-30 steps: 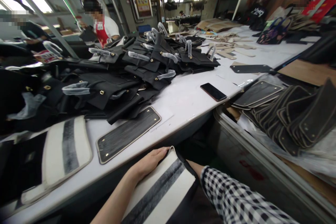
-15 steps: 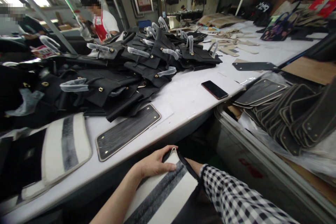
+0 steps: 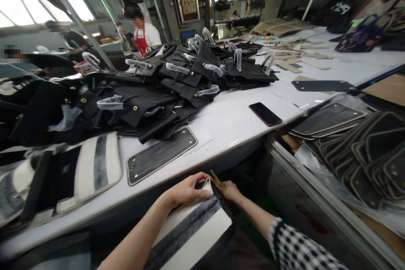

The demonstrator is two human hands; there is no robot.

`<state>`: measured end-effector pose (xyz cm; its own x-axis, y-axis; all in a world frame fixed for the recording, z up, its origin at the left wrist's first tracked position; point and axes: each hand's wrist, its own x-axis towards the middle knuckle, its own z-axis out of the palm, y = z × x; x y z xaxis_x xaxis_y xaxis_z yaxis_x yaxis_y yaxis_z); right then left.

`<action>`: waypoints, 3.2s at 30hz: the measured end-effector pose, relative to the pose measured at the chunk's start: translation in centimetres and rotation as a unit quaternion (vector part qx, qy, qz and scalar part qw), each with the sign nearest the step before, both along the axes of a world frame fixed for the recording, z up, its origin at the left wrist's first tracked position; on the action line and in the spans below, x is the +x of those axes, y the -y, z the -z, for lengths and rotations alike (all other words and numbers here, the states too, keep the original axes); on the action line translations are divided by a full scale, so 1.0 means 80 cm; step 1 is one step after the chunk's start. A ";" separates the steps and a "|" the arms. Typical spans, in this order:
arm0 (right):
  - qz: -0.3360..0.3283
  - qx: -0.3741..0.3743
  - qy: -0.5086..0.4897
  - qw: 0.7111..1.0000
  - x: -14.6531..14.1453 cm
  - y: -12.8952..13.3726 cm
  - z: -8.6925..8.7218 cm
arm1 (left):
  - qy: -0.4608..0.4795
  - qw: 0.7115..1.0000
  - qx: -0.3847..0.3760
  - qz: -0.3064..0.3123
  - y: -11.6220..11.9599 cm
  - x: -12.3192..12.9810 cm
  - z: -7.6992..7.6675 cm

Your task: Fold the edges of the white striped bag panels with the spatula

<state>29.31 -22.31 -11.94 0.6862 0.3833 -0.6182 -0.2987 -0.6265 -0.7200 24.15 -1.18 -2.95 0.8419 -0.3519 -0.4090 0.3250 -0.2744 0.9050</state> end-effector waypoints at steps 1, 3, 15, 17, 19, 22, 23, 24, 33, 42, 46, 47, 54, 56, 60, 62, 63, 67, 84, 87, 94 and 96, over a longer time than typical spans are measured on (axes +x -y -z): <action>0.001 -0.001 -0.004 1.000 0.006 0.013 -0.002 | -0.006 1.000 -0.007 -0.002 0.000 0.000 0.000; -0.005 0.010 -0.025 1.000 0.018 0.046 -0.017 | -0.021 1.000 -0.022 -0.006 0.001 0.001 0.001; -0.310 -0.053 0.277 0.908 0.091 0.006 -0.127 | -0.104 0.981 -0.136 -0.092 0.005 0.001 0.011; -0.323 -0.078 0.359 0.872 0.095 -0.010 -0.134 | -0.089 0.981 -0.147 -0.093 0.005 0.002 0.014; -0.359 -0.088 0.411 0.834 0.097 -0.022 -0.138 | -0.086 0.982 -0.142 -0.091 0.005 0.003 0.014; -0.409 -0.099 0.452 0.786 0.099 -0.035 -0.141 | -0.084 0.984 -0.125 -0.092 0.005 0.004 0.011; -0.419 -0.102 0.462 0.775 0.099 -0.038 -0.141 | -0.079 0.985 -0.123 -0.093 0.005 0.004 0.011; -0.426 -0.105 0.471 0.765 0.099 -0.040 -0.140 | -0.074 0.985 -0.122 -0.094 0.006 0.004 0.010; -0.458 -0.106 0.504 0.725 0.096 -0.050 -0.141 | -0.042 0.981 -0.158 -0.103 0.012 0.005 0.002; -0.474 -0.109 0.509 0.710 0.095 -0.058 -0.133 | -0.034 0.989 -0.120 -0.080 0.008 0.002 0.001; -0.470 -0.116 0.505 0.715 0.091 -0.058 -0.132 | -0.025 0.990 -0.119 -0.076 0.006 0.000 0.002; -0.470 -0.117 0.504 0.715 0.090 -0.057 -0.132 | -0.024 0.990 -0.117 -0.075 0.005 0.000 0.002; -0.476 -0.127 0.496 0.714 0.084 -0.058 -0.135 | -0.029 0.992 -0.104 -0.061 0.001 -0.001 0.008; -0.477 -0.131 0.493 0.716 0.082 -0.058 -0.135 | -0.034 0.992 -0.110 -0.057 0.001 -0.001 0.010; -0.472 -0.141 0.486 0.722 0.080 -0.057 -0.134 | -0.036 0.992 -0.111 -0.052 0.000 0.000 0.012; -0.469 -0.144 0.485 0.723 0.079 -0.056 -0.134 | -0.033 0.993 -0.102 -0.044 -0.001 0.001 0.012; -0.468 -0.146 0.486 0.724 0.078 -0.056 -0.133 | -0.030 0.994 -0.096 -0.039 -0.001 0.001 0.011; -0.465 -0.152 0.490 0.722 0.076 -0.056 -0.131 | -0.007 0.998 -0.063 -0.017 -0.004 0.004 0.011; -0.477 -0.179 0.490 0.708 0.072 -0.054 -0.133 | 0.092 0.994 0.050 0.007 -0.001 0.006 0.019; -0.476 -0.184 0.484 0.711 0.069 -0.054 -0.133 | 0.105 0.991 0.082 0.007 -0.001 0.005 0.008; -0.465 -0.202 0.469 0.723 0.055 -0.046 -0.132 | 0.147 0.975 0.166 0.032 0.003 0.000 -0.009; -0.459 -0.208 0.464 0.728 0.050 -0.044 -0.132 | 0.152 0.971 0.180 0.035 0.004 -0.002 -0.009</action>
<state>33.30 -18.77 -1.35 0.4550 0.8561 -0.2450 0.8783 -0.4769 -0.0352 24.01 -1.49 -2.22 0.9226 -0.2922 -0.2520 0.0270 -0.6027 0.7975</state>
